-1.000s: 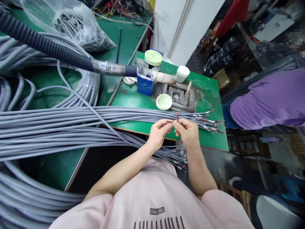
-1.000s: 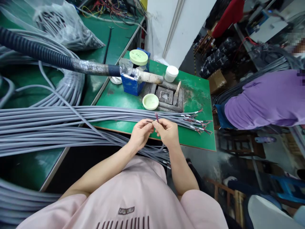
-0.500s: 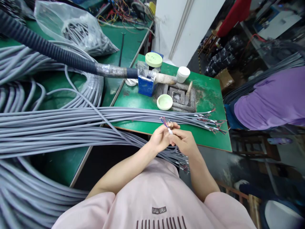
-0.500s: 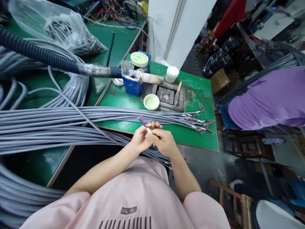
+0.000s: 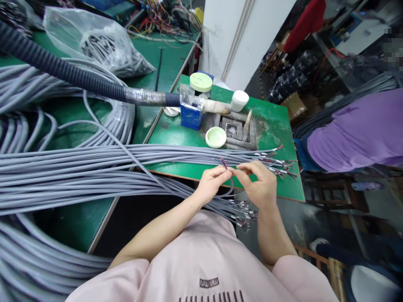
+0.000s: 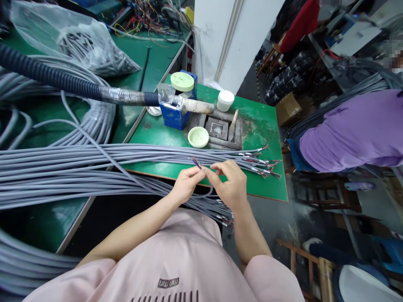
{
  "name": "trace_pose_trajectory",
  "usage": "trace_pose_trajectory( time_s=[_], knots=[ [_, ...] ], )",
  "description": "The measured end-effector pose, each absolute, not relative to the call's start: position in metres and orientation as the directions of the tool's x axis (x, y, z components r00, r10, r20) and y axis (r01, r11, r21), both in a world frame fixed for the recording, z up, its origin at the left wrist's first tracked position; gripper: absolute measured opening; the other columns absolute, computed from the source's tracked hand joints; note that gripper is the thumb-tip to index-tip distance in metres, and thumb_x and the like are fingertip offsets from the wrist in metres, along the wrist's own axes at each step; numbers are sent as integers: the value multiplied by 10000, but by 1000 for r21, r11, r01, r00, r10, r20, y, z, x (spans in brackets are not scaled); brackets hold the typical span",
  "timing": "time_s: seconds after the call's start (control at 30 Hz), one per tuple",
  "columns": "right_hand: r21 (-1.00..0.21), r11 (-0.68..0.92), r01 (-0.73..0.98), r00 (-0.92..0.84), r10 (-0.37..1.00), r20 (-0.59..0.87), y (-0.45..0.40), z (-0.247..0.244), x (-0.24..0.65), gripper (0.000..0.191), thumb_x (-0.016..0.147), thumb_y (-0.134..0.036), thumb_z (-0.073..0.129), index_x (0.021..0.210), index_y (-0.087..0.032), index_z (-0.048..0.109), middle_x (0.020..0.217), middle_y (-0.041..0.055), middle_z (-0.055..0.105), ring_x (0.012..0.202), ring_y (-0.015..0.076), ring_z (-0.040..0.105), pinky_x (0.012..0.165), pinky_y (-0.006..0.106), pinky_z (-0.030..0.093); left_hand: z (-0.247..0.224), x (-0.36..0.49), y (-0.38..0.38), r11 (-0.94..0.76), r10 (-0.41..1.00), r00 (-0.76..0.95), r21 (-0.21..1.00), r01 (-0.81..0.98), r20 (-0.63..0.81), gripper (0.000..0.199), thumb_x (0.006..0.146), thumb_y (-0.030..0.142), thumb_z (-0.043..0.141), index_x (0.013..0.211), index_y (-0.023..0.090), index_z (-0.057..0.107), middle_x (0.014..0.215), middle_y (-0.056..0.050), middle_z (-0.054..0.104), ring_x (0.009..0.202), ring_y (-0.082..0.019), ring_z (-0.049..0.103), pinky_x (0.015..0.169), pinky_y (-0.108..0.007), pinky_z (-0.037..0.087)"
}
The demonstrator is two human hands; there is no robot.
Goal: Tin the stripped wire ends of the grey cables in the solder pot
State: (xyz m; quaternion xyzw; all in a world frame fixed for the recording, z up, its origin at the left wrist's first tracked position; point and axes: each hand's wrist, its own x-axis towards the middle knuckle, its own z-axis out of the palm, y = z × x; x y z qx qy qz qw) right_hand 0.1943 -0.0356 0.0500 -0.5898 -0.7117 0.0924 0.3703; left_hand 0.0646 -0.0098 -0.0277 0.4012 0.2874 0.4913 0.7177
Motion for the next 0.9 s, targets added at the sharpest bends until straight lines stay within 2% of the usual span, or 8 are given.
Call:
trace_pose_trajectory(
  time_s=[0.1, 0.17, 0.27, 0.4, 0.57, 0.63, 0.8, 0.9],
  knots=[
    [-399, 362, 842, -124, 851, 510, -30, 54, 183, 100, 808, -311, 642, 824, -213, 656, 693, 34, 619, 695, 190, 561, 696, 333, 451, -26, 68, -13, 116, 942, 335, 914, -389, 23, 340, 738, 494, 699, 708, 158, 732, 723, -26, 642, 738, -156, 570, 765, -301, 455],
    [-371, 380, 847, -152, 842, 517, -27, 54, 176, 126, 844, -289, 586, 764, -213, 647, 680, 43, 621, 689, 190, 559, 688, 336, 440, -23, 68, -15, 54, 946, 318, 928, -368, 70, 354, 749, 504, 682, 706, 156, 729, 746, -37, 649, 752, -164, 569, 754, -301, 456],
    [-516, 368, 773, -93, 871, 482, -26, 56, 170, 251, 891, -251, 495, 683, -214, 632, 663, 31, 620, 648, 159, 565, 640, 309, 439, -17, 64, -16, 21, 928, 356, 940, -340, 108, 376, 742, 521, 681, 696, 149, 708, 752, -45, 644, 750, -161, 559, 739, -294, 463],
    [-753, 294, 588, 56, 914, 401, -23, 65, 175, 253, 856, -251, 520, 650, -212, 661, 605, 2, 594, 571, 138, 545, 557, 290, 423, -12, 58, -18, 145, 853, 520, 938, -314, 43, 378, 710, 506, 714, 745, 130, 694, 694, -25, 616, 593, -97, 509, 582, -230, 448],
    [-764, 387, 516, 337, 728, 597, -22, 84, 196, 259, 838, -245, 500, 646, -226, 674, 515, -9, 477, 483, 139, 457, 499, 302, 373, -16, 58, -23, 288, 825, 560, 908, -303, -74, 370, 680, 477, 738, 737, 114, 692, 702, -41, 643, 551, -87, 530, 514, -212, 463],
    [-717, 358, 598, 292, 736, 611, -25, 87, 201, 247, 850, -257, 510, 673, -229, 679, 549, 2, 522, 515, 149, 493, 531, 313, 405, -19, 58, -21, 321, 843, 525, 893, -315, -118, 377, 663, 481, 746, 745, 118, 690, 668, -32, 644, 529, -82, 523, 506, -212, 463],
    [-506, 307, 806, -47, 885, 463, -28, 68, 190, 124, 806, -333, 640, 759, -225, 676, 642, 10, 599, 630, 164, 558, 631, 316, 452, -20, 60, -15, 245, 892, 444, 919, -308, -89, 366, 648, 477, 755, 655, 124, 656, 585, -3, 605, 490, -69, 474, 487, -205, 402],
    [-523, 283, 804, -36, 901, 432, -23, 59, 184, 131, 784, -346, 664, 774, -216, 672, 643, 5, 585, 613, 154, 537, 611, 300, 443, -22, 63, -17, 191, 900, 432, 943, -273, -57, 350, 667, 460, 747, 638, 123, 657, 526, 16, 543, 486, -67, 425, 484, -207, 354]
  ],
)
